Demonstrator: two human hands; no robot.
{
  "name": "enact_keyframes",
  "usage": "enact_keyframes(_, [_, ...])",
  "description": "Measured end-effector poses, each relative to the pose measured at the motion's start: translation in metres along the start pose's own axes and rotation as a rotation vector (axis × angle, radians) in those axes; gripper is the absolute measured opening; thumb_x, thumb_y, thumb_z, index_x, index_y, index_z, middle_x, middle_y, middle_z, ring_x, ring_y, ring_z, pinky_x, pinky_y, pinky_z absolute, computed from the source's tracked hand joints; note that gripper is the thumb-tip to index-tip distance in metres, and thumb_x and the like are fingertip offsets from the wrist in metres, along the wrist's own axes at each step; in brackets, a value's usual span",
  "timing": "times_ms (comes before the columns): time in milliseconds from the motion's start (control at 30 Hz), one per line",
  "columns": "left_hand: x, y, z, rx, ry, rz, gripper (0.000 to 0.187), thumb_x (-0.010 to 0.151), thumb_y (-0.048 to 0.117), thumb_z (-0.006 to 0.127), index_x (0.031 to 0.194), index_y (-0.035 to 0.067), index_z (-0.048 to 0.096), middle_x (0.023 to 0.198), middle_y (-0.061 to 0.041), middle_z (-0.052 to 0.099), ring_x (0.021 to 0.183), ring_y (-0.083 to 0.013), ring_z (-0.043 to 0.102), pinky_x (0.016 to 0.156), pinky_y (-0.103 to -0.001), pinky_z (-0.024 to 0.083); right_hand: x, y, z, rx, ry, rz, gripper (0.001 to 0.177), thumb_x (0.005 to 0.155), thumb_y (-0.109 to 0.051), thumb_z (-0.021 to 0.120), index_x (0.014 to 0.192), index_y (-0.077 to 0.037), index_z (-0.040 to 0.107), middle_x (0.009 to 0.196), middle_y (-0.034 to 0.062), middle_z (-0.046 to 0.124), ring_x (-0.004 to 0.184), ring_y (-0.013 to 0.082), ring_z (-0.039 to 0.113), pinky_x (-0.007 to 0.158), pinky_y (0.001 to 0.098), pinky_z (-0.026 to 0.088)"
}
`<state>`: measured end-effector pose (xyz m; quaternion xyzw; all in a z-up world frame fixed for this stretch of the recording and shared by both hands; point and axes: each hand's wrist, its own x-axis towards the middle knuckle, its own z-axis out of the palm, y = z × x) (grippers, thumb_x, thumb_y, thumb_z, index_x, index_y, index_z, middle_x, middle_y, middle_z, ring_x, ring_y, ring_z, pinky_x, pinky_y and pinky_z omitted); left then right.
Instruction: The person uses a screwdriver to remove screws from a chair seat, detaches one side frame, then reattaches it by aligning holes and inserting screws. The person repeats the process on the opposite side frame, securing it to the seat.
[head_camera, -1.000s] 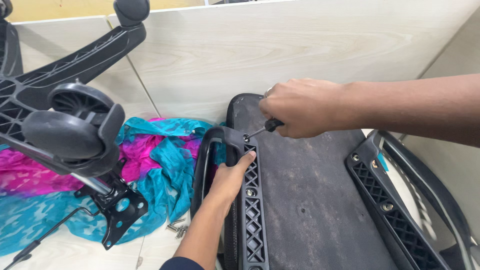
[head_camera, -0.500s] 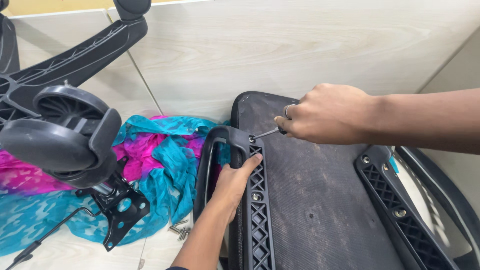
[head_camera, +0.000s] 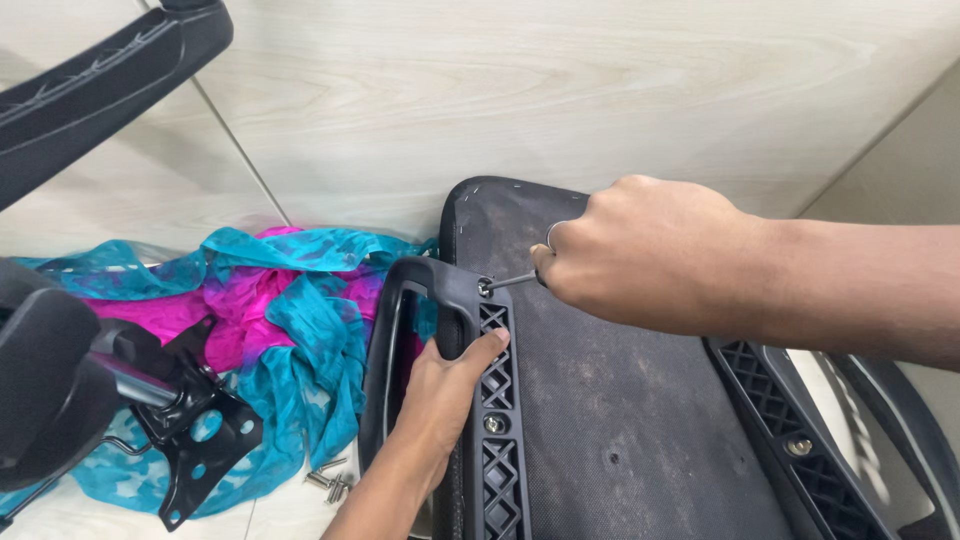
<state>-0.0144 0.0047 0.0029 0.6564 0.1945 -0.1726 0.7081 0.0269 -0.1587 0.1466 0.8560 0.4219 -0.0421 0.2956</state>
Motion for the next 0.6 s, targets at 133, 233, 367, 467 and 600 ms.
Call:
enact_keyframes(133, [0.003, -0.002, 0.0, 0.017, 0.004, 0.019, 0.054, 0.08, 0.038, 0.075, 0.122, 0.006, 0.065, 0.1, -0.008, 0.074, 0.09, -0.0175, 0.07, 0.082, -0.032, 0.054, 0.008, 0.003, -0.001, 0.003, -0.003, -0.015, 0.013, 0.091, -0.01, 0.064, 0.095, 0.0, 0.071, 0.089, 0.0184, 0.074, 0.076, 0.027, 0.077, 0.056, 0.0372, 0.065])
enact_keyframes(233, [0.006, -0.003, 0.001, 0.026, 0.015, 0.041, 0.057, 0.079, 0.038, 0.076, 0.124, 0.007, 0.061, 0.106, -0.008, 0.076, 0.095, -0.0172, 0.072, 0.087, -0.031, 0.053, 0.01, 0.006, -0.001, 0.017, -0.069, 0.029, 0.019, 0.097, -0.018, 0.061, 0.092, -0.004, 0.072, 0.089, 0.0146, 0.075, 0.075, 0.0227, 0.076, 0.058, 0.035, 0.065])
enact_keyframes(367, [0.008, -0.004, 0.0, 0.056, 0.02, 0.033, 0.058, 0.079, 0.039, 0.076, 0.124, 0.005, 0.063, 0.107, -0.01, 0.076, 0.098, -0.0187, 0.071, 0.09, -0.032, 0.052, 0.01, 0.011, -0.005, 0.155, -0.069, 0.103, 0.031, 0.098, -0.034, 0.057, 0.105, -0.008, 0.071, 0.089, 0.0145, 0.075, 0.069, 0.0229, 0.076, 0.058, 0.0375, 0.063])
enact_keyframes(467, [0.009, -0.004, 0.0, 0.096, 0.037, 0.022, 0.06, 0.079, 0.041, 0.077, 0.124, 0.005, 0.063, 0.107, -0.01, 0.076, 0.099, -0.0187, 0.07, 0.092, -0.032, 0.051, 0.012, 0.009, -0.014, 0.183, -0.158, 0.179, 0.032, 0.1, -0.037, 0.057, 0.1, -0.009, 0.074, 0.083, 0.0129, 0.074, 0.068, 0.0213, 0.075, 0.06, 0.036, 0.063])
enact_keyframes(600, [0.01, -0.003, 0.001, 0.151, 0.06, 0.018, 0.062, 0.078, 0.043, 0.078, 0.125, 0.006, 0.062, 0.107, -0.01, 0.075, 0.1, -0.0191, 0.071, 0.094, -0.033, 0.05, 0.014, 0.005, -0.031, 0.254, -0.272, 0.312, 0.03, 0.101, -0.038, 0.059, 0.1, -0.012, 0.075, 0.077, 0.0118, 0.073, 0.066, 0.0202, 0.075, 0.062, 0.0343, 0.063])
